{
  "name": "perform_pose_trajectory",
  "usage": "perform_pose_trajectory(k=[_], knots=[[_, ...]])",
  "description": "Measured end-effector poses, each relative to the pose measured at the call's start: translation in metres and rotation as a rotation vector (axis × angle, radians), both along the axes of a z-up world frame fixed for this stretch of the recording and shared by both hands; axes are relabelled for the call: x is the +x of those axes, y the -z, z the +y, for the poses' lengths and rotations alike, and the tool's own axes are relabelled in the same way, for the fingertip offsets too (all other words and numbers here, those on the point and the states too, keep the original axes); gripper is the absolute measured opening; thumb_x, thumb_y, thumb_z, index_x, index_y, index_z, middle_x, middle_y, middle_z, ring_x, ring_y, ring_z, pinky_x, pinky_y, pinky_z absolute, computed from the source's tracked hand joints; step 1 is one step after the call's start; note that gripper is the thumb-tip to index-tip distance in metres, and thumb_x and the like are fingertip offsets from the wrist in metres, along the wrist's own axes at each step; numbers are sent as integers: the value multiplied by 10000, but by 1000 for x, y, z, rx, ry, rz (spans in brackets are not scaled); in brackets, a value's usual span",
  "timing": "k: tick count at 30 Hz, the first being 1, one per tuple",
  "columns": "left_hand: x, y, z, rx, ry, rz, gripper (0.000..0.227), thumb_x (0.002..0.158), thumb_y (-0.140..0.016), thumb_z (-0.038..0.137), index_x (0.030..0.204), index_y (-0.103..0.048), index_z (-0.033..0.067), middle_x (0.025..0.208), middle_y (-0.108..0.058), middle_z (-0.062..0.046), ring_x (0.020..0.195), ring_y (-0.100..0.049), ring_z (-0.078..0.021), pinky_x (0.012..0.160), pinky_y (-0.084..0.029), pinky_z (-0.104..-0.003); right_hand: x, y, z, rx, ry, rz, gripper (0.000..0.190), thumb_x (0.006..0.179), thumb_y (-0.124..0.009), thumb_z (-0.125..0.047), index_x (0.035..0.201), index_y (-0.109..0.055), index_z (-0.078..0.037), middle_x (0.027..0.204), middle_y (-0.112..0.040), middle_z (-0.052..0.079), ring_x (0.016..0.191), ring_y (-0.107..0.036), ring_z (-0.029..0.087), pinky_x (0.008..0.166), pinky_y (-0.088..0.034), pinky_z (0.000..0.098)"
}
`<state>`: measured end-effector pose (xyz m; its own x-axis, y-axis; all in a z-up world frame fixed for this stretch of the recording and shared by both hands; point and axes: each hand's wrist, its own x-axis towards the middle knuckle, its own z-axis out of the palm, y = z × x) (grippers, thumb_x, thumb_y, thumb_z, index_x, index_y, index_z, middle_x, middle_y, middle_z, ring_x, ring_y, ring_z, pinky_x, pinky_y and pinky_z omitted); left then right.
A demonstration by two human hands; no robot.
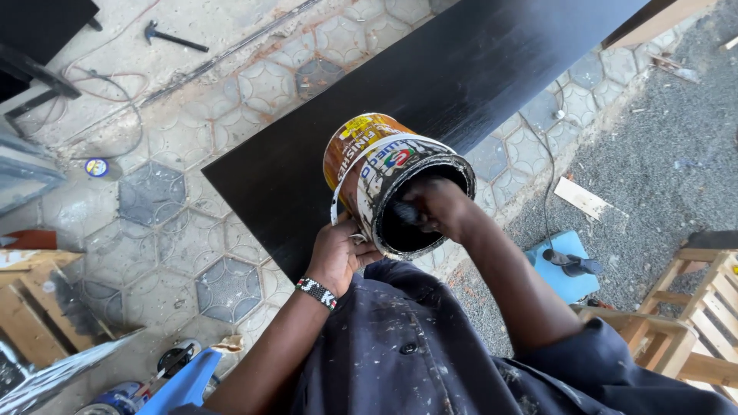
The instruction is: The person wipes a long black cabinet with a white cloth. They then pick up a paint can and a sponge, dip the sponge into the black paint, and apply the paint to the cabinet surface in long strokes.
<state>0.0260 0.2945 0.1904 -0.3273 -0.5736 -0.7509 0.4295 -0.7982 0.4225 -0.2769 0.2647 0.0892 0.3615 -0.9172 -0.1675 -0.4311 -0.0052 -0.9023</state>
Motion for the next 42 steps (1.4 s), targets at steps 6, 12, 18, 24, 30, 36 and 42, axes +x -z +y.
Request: perform_pose_trajectory(k=[6,12,18,24,30,36,42], knots=[[0,6,3,6,-17,-18,156,1048,-646,164,1164,-600,70,842,-596,-65,781,-825,-411,755,-776,-667,-3,-18,28,930,714,-742,108,976,-733,-198,969,-678,-104,767,-691,80,518,-590,210,423,-263,252],[-6,28,8,24,-45,-5,134,1041,-661,196,1120,-589,116,823,-622,-68,761,-837,-385,761,-788,-640,46,-71,42,882,721,-886,224,1014,-685,-35,1113,-790,-207,890,-816,12,724,-835,313,505,-421,242],[-8,35,6,38,-75,-2,175,1035,-675,192,1148,-576,101,823,-651,-86,800,-855,-423,788,-780,-672,61,-120,40,883,597,-733,238,940,-701,-19,1076,-767,-203,629,-711,52,484,-744,229,390,-387,212],[-6,41,0,19,-107,-26,176,1033,-683,174,1162,-597,91,840,-706,-117,796,-863,-441,774,-780,-676,47,-143,12,802,419,-508,250,868,-647,-44,1075,-788,-42,621,-582,77,408,-537,146,317,-306,174],[-9,38,-14,16,-117,-122,315,1028,-700,182,1317,-624,85,950,-720,-158,899,-868,-491,838,-774,-672,37,-105,-8,537,459,-119,219,1007,-844,-80,1167,-822,67,737,-623,159,533,-600,234,434,-395,306],[-8,26,-30,30,-139,-167,379,1023,-703,176,1377,-628,62,984,-672,-167,927,-841,-511,846,-773,-695,41,-108,-18,704,501,-370,141,970,-787,-47,1102,-765,-1,734,-595,96,502,-513,163,381,-314,221],[-22,24,-47,45,-185,-139,379,1027,-671,134,1389,-615,36,970,-619,-133,886,-809,-440,851,-785,-675,22,-50,-25,942,600,-766,88,940,-707,-155,1018,-692,-118,767,-669,71,509,-551,118,397,-292,155]])
